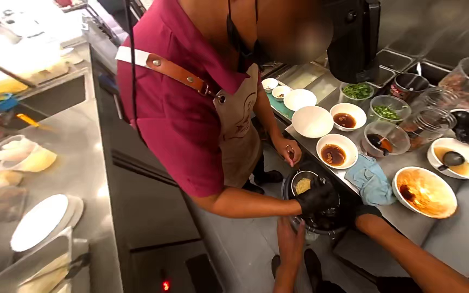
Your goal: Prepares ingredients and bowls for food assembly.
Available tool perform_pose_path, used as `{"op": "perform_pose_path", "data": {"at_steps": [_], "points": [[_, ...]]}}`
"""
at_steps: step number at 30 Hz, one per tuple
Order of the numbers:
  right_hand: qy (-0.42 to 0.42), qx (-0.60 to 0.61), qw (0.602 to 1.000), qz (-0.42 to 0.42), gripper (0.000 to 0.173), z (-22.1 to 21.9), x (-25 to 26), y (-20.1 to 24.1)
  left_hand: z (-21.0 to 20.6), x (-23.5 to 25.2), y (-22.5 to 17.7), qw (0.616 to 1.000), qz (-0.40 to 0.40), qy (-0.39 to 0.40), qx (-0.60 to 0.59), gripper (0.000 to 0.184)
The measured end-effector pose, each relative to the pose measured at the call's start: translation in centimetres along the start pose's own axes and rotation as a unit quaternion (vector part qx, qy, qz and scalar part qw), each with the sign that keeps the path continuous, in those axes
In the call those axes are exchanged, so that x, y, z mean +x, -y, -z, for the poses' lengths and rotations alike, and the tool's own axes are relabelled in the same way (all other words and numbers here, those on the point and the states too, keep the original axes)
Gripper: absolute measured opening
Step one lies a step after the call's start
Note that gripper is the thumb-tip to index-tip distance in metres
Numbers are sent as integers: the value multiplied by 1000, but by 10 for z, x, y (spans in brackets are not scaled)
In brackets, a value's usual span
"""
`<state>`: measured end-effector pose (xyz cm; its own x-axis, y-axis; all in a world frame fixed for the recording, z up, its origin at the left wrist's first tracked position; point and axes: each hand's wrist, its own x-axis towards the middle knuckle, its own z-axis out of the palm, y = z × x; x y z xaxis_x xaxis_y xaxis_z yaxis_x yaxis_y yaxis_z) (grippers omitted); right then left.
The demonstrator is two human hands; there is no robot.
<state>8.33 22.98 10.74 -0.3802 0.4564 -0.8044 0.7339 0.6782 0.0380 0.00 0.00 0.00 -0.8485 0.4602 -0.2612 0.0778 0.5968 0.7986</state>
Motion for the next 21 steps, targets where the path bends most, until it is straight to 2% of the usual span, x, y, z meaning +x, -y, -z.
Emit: {"op": "perform_pose_path", "data": {"at_steps": [3, 5, 8, 12, 14, 17, 19, 21], "points": [[-50, -16, 998, -22, 50, 4, -24, -18, -13, 42, -23, 994, 3, 33, 102, 61], [-49, -30, 998, -32, 51, 9, -33, -28, -18, 48, -18, 997, -3, 8, 71, 54], [-42, -32, 998, -22, 51, 13, -40, -32, -26, 47, -3, 998, -38, -40, -41, 50], [-69, -9, 997, 20, 53, -16, -1, -19, -29, 53, 1, 1000, -2, 3, 14, 37], [-43, -2, 999, 19, 56, -18, 7, -1, -23, 58, -3, 995, 24, 47, 82, 34], [-10, 28, 999, 17, 57, -27, 27, 12, -13, 75, -36, 946, 109, 185, 244, 47], [0, 47, 999, 17, 60, -31, 42, 11, -11, 81, -52, 925, 124, 211, 289, 46], [-7, 43, 999, 18, 60, -30, 47, 0, -7, 80, -59, 931, 119, 202, 281, 42]]}}
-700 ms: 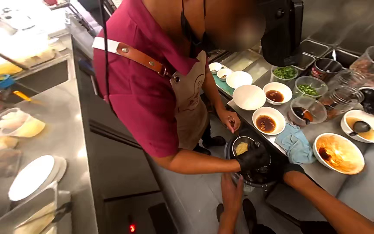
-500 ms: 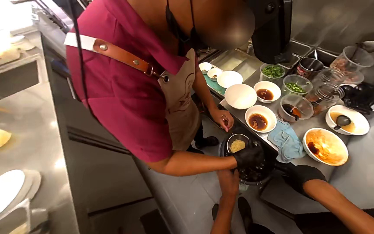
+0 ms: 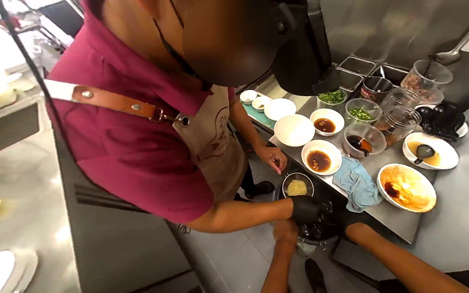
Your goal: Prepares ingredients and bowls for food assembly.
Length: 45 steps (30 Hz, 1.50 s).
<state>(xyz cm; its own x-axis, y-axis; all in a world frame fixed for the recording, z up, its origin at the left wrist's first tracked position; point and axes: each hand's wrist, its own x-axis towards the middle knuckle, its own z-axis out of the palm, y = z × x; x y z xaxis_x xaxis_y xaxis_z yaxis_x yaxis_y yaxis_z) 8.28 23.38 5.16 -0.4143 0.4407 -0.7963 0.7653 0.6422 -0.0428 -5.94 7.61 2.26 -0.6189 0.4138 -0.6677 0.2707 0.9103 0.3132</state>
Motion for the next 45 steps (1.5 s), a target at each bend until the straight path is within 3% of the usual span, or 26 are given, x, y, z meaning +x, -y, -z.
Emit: {"op": "perform_pose_path", "data": {"at_steps": [6, 10, 14, 20, 25, 32, 37, 45], "points": [[-26, -57, 998, 9, 54, 37, -65, -23, 4, -27, 13, 998, 7, -22, -63, 41], [-27, -81, 996, -11, 50, 34, -53, -7, 10, -40, -2, 997, 29, -21, -72, 39], [-51, -24, 998, -40, 42, 5, -17, 6, 3, -45, -10, 996, 31, -24, -86, 36], [-128, -61, 990, -7, 34, 26, -64, -36, 3, -43, -2, 991, 43, -36, -119, 37], [-87, -97, 991, -26, 31, 38, -56, -15, -6, -44, -6, 988, 50, -41, -140, 36], [-40, -130, 989, -59, 39, 47, -52, 11, -6, -47, -14, 987, 48, -26, -153, 37], [-29, -140, 988, -51, 32, 39, -31, 33, -4, -49, -18, 985, 55, -28, -158, 37], [-47, -119, 991, -45, 34, 40, -25, 20, -2, -51, -17, 989, 37, -20, -145, 37]]}}
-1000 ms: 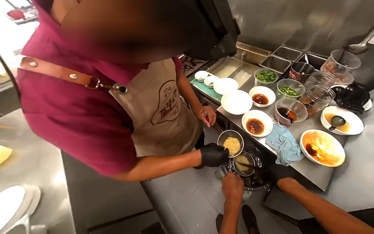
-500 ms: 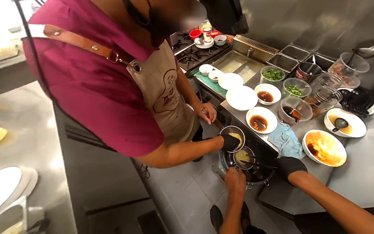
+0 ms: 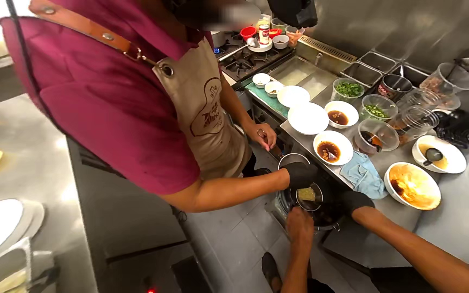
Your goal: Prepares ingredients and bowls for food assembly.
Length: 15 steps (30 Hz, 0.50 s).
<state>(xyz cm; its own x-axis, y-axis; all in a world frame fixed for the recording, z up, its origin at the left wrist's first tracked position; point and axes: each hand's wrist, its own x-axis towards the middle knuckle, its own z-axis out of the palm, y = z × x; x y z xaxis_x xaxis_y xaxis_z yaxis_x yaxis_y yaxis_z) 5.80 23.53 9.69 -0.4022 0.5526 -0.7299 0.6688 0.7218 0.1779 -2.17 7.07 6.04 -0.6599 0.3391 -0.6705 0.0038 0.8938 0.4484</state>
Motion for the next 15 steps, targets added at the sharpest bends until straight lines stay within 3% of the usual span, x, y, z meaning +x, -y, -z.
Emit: {"op": "perform_pose_path", "data": {"at_steps": [5, 11, 15], "points": [[-10, -21, 1000, 1, 38, 20, -17, -18, 4, 4, 4, 1000, 2, -1, -2, 37], [34, 61, 997, -15, 39, -24, 14, 12, 1, 4, -3, 1000, 11, -6, -18, 34], [-8, 22, 1000, 11, 37, -27, 20, -26, -6, 10, 4, 1000, 17, 6, -10, 36]]}}
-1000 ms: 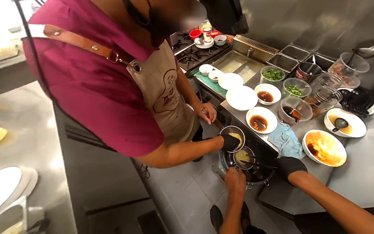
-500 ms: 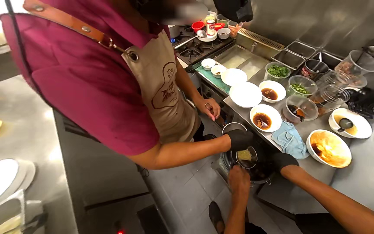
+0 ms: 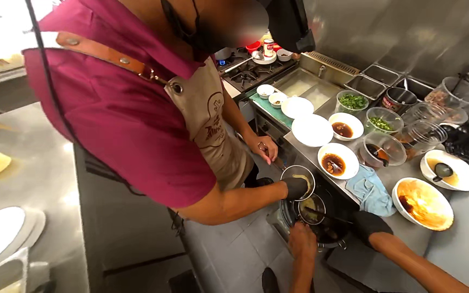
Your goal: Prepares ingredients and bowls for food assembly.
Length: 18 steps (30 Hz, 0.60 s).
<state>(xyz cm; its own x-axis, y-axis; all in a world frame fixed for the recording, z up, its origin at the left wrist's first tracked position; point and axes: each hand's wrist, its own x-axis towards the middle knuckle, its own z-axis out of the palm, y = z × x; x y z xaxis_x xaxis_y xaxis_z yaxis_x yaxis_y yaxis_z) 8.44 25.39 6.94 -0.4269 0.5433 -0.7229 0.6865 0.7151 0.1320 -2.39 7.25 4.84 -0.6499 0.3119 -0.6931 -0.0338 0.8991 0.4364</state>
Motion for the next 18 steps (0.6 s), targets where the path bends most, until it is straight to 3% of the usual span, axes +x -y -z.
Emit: {"op": "perform_pose_path", "data": {"at_steps": [3, 7, 9, 14, 18], "points": [[-9, -26, 1000, 3, 32, 18, -23, -8, -4, 2, 3, 1000, -6, -4, 2, 38], [43, 7, 999, -28, 42, 15, 7, 32, -5, -1, -5, 1000, -7, -10, -4, 37], [58, 15, 998, -21, 41, 3, 15, 27, -8, -2, -6, 1000, 2, -8, -11, 38], [-14, -35, 999, -3, 40, 24, -22, -6, -11, 12, 10, 1000, 21, -3, -23, 38], [25, -13, 1000, -8, 40, 17, 1, 31, -8, 13, 5, 999, 13, -9, -31, 39]]}}
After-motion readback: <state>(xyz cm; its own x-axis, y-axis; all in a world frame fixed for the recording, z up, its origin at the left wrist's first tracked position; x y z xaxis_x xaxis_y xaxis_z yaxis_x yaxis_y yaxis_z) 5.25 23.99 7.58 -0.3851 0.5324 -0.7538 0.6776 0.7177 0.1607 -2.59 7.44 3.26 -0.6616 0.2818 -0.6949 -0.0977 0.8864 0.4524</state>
